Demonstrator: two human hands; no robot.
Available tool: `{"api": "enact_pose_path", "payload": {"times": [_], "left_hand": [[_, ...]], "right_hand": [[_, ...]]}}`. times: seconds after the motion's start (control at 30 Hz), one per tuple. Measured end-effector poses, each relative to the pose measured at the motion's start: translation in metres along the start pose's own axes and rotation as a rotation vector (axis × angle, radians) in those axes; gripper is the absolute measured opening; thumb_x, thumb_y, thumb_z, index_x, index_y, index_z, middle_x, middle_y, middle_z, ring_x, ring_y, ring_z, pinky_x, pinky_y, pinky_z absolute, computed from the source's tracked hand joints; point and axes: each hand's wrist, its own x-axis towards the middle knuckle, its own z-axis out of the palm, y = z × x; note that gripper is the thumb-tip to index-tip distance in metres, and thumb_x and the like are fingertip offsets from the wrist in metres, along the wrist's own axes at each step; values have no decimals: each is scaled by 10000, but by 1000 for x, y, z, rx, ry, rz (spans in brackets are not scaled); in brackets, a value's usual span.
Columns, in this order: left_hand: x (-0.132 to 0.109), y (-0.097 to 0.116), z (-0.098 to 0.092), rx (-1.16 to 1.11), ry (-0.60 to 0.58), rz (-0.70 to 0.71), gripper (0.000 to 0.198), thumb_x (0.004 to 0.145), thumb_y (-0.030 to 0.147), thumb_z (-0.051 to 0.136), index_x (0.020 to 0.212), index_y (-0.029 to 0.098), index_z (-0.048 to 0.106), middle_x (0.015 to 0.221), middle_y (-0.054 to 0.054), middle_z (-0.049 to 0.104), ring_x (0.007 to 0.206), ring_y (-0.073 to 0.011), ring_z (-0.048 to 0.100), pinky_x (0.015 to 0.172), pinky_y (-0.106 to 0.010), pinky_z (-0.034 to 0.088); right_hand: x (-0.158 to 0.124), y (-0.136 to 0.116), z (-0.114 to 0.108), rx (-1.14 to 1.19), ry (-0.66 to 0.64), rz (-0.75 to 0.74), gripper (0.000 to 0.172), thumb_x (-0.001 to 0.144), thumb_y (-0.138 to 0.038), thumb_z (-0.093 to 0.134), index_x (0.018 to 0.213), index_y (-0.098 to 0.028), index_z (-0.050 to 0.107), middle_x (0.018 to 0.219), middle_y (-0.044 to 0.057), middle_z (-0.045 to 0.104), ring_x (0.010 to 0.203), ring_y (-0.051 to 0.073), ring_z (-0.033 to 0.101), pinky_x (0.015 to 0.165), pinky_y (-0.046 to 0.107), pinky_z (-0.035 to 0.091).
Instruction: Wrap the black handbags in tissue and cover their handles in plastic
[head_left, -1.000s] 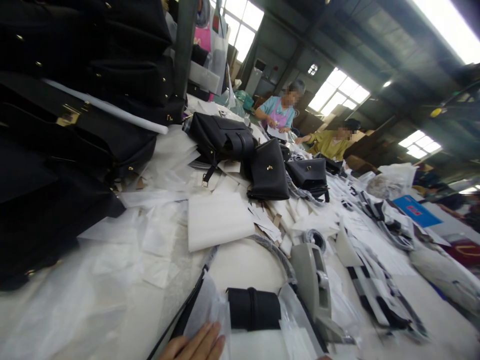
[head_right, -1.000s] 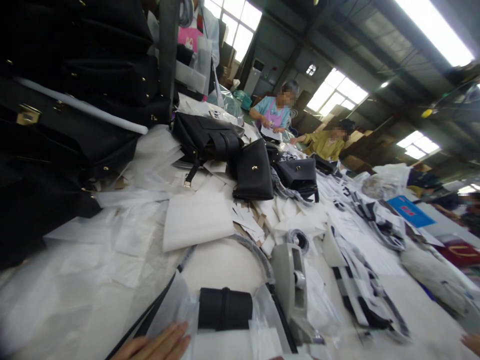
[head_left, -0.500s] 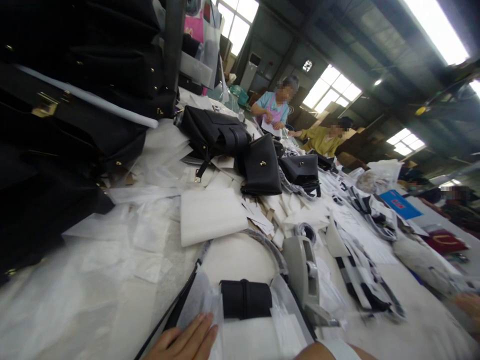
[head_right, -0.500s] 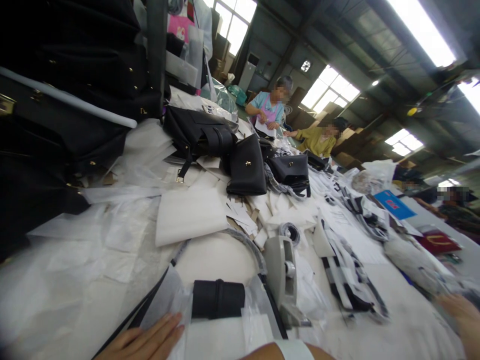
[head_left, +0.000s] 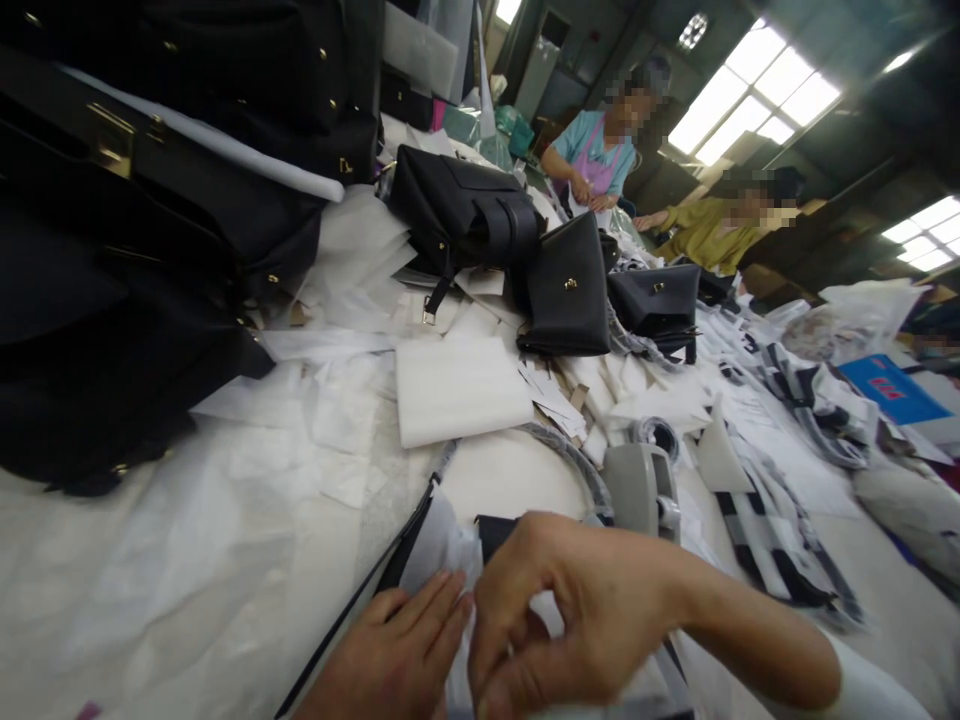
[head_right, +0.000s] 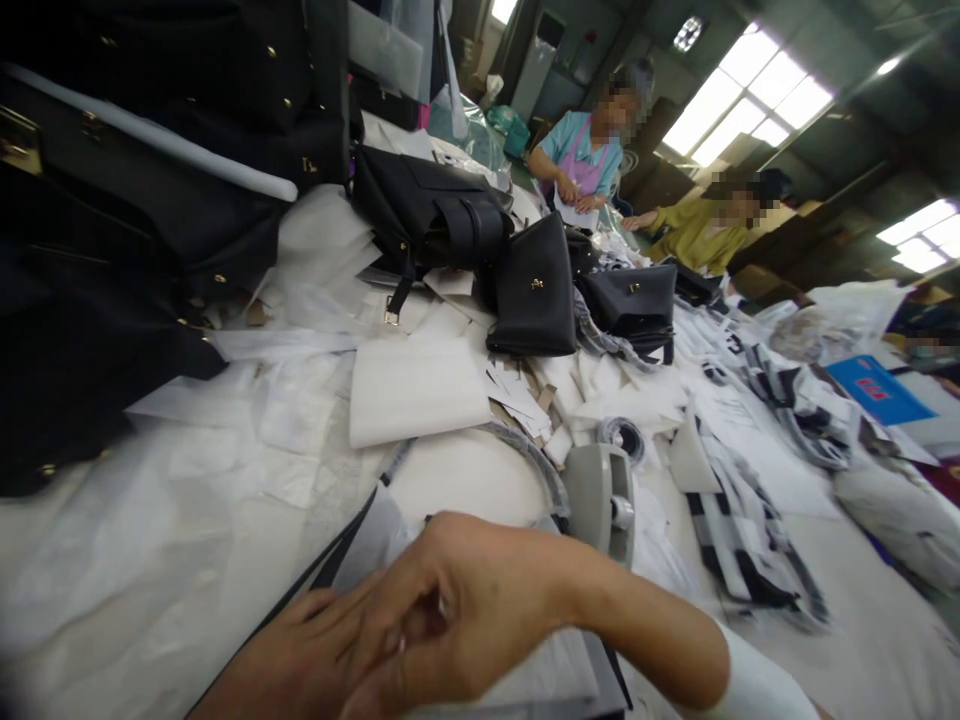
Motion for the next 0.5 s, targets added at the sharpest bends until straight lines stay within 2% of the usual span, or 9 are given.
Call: {"api": "enact_pose_path", "payload": {"times": [0.1, 0.2, 0.33, 0.5], "left_hand": [[1, 0, 3, 33, -26, 21, 485, 895, 172, 435, 1377, 144, 484, 1410, -94, 561, 1229, -197, 567, 914, -335, 456], [2, -1, 5, 36, -27, 23, 498, 870, 130, 418, 1363, 133, 493, 1393, -91, 579, 1255, -192, 543, 927, -330, 439], [-3, -4, 17, 51, 41, 65, 515, 852, 168, 436, 1362, 124, 488, 1396, -95, 576, 1270, -204, 524, 920, -325, 430], [-8, -8, 34, 74, 110, 91, 528, 870, 238, 446, 1385, 122, 465, 1427, -117, 541, 1279, -203, 506, 912, -309, 428]], "right_hand": [[16, 21, -20, -286, 41, 65, 227, 861, -338, 648, 941, -155, 757, 736, 8, 690, 601, 77, 541, 575, 159, 411], [32, 32, -30, -541, -10, 89, 181, 831, -336, 671, 900, -198, 765, 725, -9, 710, 617, 91, 582, 574, 176, 382], [51, 35, -34, -809, -121, 113, 131, 807, -306, 666, 834, -220, 760, 738, -10, 739, 643, 128, 611, 555, 224, 334], [67, 37, -35, -1022, -213, 131, 170, 795, -329, 657, 837, -205, 766, 746, 52, 753, 667, 186, 648, 500, 271, 253]]}}
